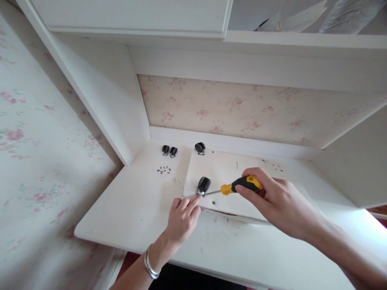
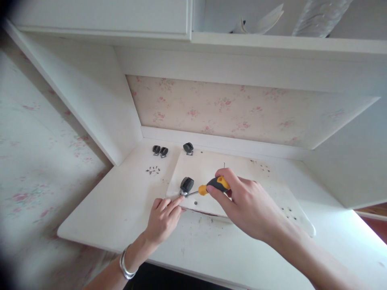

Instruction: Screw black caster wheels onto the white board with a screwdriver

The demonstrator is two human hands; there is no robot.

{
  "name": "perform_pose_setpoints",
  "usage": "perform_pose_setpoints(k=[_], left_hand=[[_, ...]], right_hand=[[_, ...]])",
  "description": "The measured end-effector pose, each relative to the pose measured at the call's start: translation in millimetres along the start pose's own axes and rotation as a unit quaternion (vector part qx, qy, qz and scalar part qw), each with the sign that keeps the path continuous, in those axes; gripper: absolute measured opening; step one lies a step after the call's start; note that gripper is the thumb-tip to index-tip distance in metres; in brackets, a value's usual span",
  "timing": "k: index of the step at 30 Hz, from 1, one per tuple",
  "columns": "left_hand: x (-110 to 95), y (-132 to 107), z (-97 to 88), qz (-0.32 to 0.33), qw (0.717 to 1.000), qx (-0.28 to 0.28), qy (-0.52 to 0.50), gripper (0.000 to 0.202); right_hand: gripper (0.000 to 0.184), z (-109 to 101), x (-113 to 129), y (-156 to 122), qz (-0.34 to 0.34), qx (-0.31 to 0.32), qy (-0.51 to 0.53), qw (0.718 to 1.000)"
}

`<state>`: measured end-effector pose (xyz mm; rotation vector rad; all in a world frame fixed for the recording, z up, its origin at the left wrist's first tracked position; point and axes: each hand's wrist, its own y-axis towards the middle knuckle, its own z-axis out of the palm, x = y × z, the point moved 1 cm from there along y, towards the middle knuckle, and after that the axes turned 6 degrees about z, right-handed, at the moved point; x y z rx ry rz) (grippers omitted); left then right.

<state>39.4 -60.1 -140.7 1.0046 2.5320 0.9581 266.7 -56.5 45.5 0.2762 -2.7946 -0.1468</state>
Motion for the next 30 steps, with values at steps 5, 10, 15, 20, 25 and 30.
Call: perform_pose_setpoints(k=[5,10,15,20,25,30], left_hand=[[1,1,-0.3,-0.001,1.000,-0.007,-0.004,0.016],[1,1,-0.3,0.000,1.000,0.002,-0.007,0.016],[2,0,-0.2,-0.001,1.000,0.000,-0.006,0.015],[2,-1,0.8,-0.001,1.000,-0.006,-0.006,0.017],[2,-1,0.9,-0.003,1.000,-0.002,-0.006,0.015],[2,0,0.3,-0.005,1.000,-0.004,-0.008,0.015]], right_hand=[[0.031,0,1,-1,-0.011,0.008,-0.003,1.000],[0.032,-1,3,1,-0.009,0.014,0.007,1.000],[0.034,-2,4,1,-0.010,0.023,-0.006,1.000],[0.036,-6,9,4,-0.016,0.030,-0.068,0.997],[0.050,-12,22,13,-0.014,0.011,-0.208,0.978],[0.060,-21,43,24,-0.036,-0.013,-0.319,0.947]])
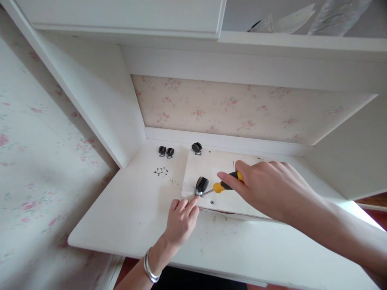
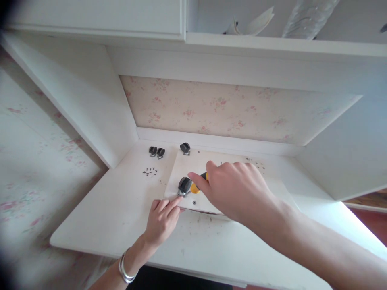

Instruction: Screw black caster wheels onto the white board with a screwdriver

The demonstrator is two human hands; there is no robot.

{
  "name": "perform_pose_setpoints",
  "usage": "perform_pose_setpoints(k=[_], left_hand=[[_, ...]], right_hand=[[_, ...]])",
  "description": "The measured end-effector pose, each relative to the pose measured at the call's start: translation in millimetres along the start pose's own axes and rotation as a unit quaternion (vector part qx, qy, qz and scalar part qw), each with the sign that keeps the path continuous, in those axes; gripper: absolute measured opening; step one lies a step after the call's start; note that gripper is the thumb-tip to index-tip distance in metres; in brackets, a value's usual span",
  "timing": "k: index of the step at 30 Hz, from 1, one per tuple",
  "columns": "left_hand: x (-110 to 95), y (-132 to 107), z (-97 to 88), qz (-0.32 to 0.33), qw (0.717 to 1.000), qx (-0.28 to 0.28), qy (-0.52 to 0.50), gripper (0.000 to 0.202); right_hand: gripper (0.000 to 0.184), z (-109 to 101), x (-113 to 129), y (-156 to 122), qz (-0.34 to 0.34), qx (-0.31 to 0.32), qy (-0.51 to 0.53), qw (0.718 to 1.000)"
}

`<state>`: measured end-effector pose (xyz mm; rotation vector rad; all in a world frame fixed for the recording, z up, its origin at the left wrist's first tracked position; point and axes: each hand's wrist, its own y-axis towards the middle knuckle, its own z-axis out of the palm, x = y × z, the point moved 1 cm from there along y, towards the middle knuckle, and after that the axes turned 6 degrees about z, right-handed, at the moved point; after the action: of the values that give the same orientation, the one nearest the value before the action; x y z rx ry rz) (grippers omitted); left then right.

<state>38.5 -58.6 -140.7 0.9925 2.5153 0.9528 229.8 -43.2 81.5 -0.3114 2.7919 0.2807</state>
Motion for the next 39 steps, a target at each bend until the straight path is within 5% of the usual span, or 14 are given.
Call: perform_pose_setpoints(k=[6,13,21,28,35,39], left_hand=[[0,-1,1.6,-0.002,1.000,0.004,-0.005,0.016],[1,-1,1.9,0.003,1.000,0.007,0.003,0.016],[2,-3,2.6,0.001,1.000,0.011,-0.004,0.014],[2,-2,1.9,0.000,1.000,0.011,-0.008,0.015],[3,-2,2.3,-0.001,1.000,0.017,-0.004,0.016],[3,-2,2.0,0.001,1.000,0.015,-0.004,0.015]], right_hand=[[0.057,-18,12,8,-0.074,-0.030,-0.013,0.997],[0.058,-25,17,11,-0.082,-0.023,0.000,0.996],[0.018,-9,1,11,-0.176,-0.070,-0.022,0.982],[0.023,-14,-1,15,-0.184,-0.055,-0.006,0.981],[0.030,-28,8,24,-0.137,0.028,0.054,0.989],[0.040,-26,11,28,-0.120,-0.007,0.025,0.992]])
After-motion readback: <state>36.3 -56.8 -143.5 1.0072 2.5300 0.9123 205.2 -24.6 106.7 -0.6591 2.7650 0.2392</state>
